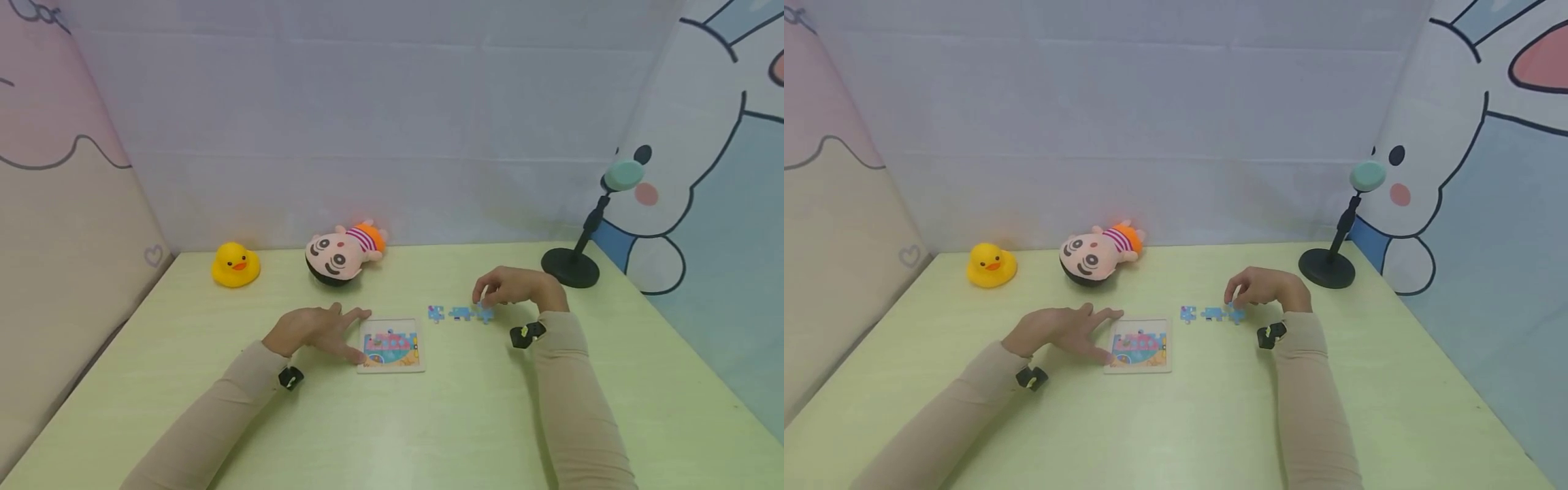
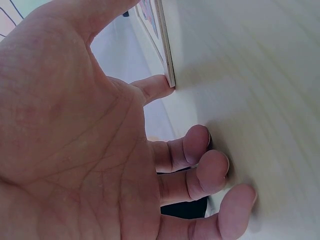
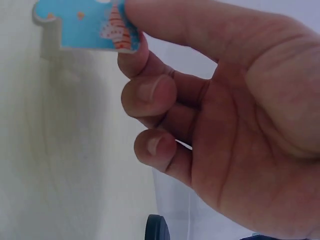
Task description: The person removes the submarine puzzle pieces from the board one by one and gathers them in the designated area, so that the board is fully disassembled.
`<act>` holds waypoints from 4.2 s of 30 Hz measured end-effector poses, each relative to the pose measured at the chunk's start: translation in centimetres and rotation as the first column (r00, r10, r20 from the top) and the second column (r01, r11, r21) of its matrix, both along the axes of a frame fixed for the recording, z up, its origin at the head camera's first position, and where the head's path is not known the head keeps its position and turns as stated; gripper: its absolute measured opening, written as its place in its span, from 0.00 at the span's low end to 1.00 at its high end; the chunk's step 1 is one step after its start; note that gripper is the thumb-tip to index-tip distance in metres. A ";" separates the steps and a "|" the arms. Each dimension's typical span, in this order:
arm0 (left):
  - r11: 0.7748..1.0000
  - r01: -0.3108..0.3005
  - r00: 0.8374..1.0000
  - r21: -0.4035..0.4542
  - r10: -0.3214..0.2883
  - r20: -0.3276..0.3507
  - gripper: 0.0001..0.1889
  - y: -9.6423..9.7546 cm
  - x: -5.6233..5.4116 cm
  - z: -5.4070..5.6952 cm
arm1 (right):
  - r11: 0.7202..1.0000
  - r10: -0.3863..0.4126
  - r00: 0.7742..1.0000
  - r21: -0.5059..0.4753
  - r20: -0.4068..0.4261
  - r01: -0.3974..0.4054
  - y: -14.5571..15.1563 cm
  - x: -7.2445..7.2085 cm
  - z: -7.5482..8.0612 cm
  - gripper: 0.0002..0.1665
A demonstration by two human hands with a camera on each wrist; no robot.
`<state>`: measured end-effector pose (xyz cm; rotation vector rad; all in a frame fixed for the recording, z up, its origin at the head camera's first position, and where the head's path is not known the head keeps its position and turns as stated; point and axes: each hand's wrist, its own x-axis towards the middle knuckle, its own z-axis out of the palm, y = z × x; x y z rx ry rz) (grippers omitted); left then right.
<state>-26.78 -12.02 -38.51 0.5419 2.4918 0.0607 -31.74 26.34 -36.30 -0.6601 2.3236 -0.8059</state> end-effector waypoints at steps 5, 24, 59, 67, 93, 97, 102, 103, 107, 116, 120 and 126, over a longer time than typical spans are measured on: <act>1.000 -0.008 1.000 -0.001 0.008 0.006 0.51 -0.1 0.0 0.1 | 1.000 -0.027 0.999 -0.003 0.030 0.027 0.1 -0.3 -0.7 0.10; 1.000 -0.005 1.000 0.011 0.005 0.012 0.50 0.0 0.2 0.2 | 0.998 0.053 0.991 0.024 -0.121 -0.050 -1.6 -0.5 -0.6 0.14; 0.999 -0.008 1.000 -0.035 0.008 -0.013 0.53 0.6 0.4 0.3 | 0.985 0.167 0.966 0.071 -0.197 -0.156 -11.2 2.1 1.0 0.11; 0.999 -0.011 1.000 -0.035 0.010 -0.022 0.53 0.5 0.3 -0.2 | 0.973 0.226 0.951 0.087 -0.212 -0.212 -12.6 2.6 0.5 0.10; 0.999 -0.001 1.000 -0.051 0.000 -0.012 0.53 0.2 0.2 0.2 | 0.939 0.299 0.939 0.227 -0.169 -0.258 -17.0 3.6 -1.3 0.09; 0.998 0.005 1.000 -0.060 -0.006 -0.015 0.53 0.2 0.1 0.1 | 0.942 0.295 0.939 0.221 -0.179 -0.254 -17.4 3.9 -1.5 0.08; 0.998 0.000 1.000 -0.060 -0.001 -0.015 0.53 0.3 0.1 0.1 | 0.943 0.291 0.936 0.225 -0.195 -0.247 -17.9 4.5 -1.5 0.11; 0.998 0.000 1.000 -0.060 -0.001 -0.013 0.53 0.3 0.1 0.1 | 0.942 0.292 0.936 0.229 -0.197 -0.246 -18.0 4.6 -1.5 0.12; 0.998 0.004 1.000 -0.063 -0.005 -0.014 0.54 0.3 0.2 0.1 | 0.945 0.279 0.942 0.225 -0.186 -0.235 -18.1 4.7 -1.5 0.12; 0.997 -0.004 1.000 -0.080 0.002 -0.019 0.54 0.3 0.2 0.0 | 0.950 0.269 0.944 0.212 -0.192 -0.228 -18.1 4.8 -1.6 0.15; 0.997 -0.002 1.000 -0.079 0.000 -0.017 0.54 0.3 0.2 -0.1 | 0.949 0.268 0.941 0.224 -0.205 -0.222 -18.2 4.8 -1.6 0.16; 0.996 0.004 1.000 -0.085 -0.005 -0.021 0.54 0.2 0.2 0.0 | 0.951 0.275 0.927 0.217 -0.255 -0.222 -18.5 4.6 -1.9 0.08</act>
